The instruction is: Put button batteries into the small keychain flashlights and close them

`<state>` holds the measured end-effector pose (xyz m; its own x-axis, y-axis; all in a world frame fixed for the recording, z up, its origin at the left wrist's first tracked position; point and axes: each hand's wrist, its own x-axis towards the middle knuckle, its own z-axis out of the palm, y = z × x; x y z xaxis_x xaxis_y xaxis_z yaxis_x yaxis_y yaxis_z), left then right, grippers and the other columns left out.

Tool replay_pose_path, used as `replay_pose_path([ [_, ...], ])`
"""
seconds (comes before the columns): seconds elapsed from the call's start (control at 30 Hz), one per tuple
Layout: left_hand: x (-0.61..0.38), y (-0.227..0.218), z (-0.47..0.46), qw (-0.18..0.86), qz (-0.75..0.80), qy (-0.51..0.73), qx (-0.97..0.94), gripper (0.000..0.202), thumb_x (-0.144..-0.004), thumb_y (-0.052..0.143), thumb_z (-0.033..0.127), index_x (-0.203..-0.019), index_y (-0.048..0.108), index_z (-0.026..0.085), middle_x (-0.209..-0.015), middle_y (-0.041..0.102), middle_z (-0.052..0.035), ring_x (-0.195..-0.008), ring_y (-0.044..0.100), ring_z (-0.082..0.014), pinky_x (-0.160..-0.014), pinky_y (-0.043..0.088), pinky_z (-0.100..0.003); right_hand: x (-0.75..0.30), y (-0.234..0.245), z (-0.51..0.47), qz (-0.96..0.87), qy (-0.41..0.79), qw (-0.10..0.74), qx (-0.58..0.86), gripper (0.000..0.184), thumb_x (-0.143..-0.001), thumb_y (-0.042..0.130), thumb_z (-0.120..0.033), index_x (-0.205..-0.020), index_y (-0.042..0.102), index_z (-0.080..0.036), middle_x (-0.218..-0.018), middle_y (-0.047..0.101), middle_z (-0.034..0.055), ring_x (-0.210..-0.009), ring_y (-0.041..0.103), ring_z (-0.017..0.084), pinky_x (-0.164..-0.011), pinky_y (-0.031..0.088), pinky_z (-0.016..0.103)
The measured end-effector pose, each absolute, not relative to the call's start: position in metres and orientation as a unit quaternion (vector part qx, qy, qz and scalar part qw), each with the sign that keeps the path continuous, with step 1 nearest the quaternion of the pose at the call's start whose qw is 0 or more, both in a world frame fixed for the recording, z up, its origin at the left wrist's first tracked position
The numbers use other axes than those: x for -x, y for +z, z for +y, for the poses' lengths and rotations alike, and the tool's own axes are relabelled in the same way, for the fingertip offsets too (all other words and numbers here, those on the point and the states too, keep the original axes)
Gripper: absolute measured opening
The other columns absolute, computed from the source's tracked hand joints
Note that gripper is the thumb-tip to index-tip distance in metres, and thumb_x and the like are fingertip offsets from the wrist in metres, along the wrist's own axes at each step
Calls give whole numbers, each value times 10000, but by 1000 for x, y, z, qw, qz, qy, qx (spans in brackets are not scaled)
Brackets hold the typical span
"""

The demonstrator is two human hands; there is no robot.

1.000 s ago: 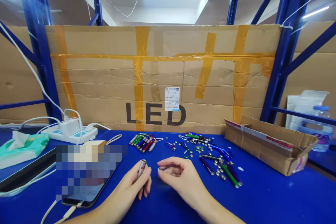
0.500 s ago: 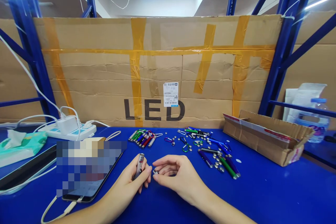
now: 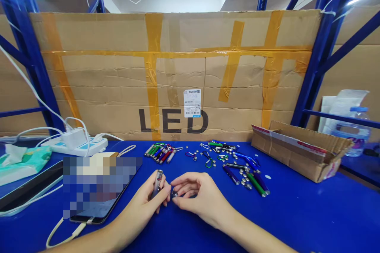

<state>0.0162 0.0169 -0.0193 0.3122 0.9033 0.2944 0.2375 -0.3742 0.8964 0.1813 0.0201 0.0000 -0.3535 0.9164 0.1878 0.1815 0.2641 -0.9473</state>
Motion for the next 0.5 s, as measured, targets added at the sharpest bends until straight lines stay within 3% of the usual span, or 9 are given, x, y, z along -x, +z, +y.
replay_pose_path([
  [0.3,-17,-21,19,351,390,429,-735,181,-823,438,360,-751,371,208,-698,436,30,-619,399,-133,-603,329,-277,-181,1,19,-693,440,399,408,351,-565,736,-249,-884,659,-121,-783,658,35,-673,586,110,-677,489,244],
  [0.5,-16,-16,16,361,401,408,-736,208,-837,393,405,-784,387,204,-715,448,12,-628,413,-146,-577,338,-279,-181,-2,21,-701,433,402,400,342,-572,727,-248,-886,666,-126,-769,658,33,-673,597,118,-657,492,246],
])
